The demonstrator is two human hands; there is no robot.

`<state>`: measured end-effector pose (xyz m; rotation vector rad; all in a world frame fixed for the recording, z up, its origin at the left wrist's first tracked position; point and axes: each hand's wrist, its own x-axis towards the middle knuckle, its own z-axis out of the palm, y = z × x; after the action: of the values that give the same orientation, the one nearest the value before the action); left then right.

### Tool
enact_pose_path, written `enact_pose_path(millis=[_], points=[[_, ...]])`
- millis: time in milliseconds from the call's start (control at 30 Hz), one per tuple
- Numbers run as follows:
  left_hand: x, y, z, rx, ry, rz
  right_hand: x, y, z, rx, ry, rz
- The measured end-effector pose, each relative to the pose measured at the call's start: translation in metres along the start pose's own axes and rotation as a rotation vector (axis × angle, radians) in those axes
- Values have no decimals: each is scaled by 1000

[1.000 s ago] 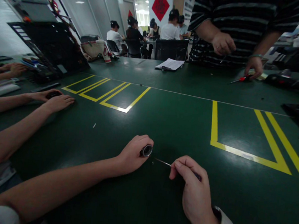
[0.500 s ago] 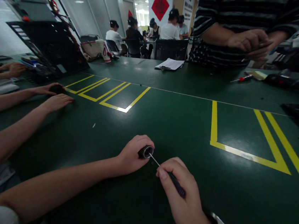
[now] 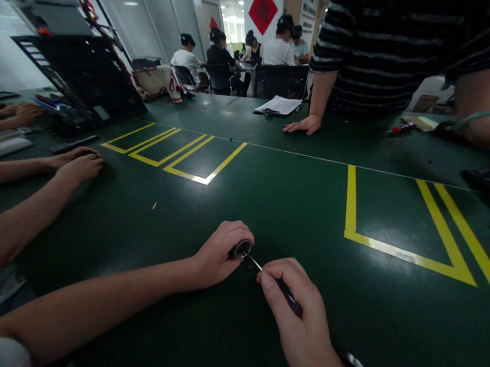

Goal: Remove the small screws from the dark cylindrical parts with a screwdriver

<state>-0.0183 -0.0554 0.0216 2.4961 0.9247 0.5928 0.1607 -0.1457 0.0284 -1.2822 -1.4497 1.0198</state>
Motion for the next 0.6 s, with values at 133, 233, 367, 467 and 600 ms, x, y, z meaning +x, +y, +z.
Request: enact_pose_path(millis=[133,233,367,467,600], points=[[1,2,-4,-9,-40,11,10,2,-4,352,69,261],[2,3,-6,-23,-59,18,15,1,-7,541,102,371],[2,4,-8,-44,-81,25,17,0,-9,629,102,406],[2,4,-8,-35,-66,40,15,1,-8,608,104,391],[1,3,-5,20,-34,44,12,1,-4,446,105,306]])
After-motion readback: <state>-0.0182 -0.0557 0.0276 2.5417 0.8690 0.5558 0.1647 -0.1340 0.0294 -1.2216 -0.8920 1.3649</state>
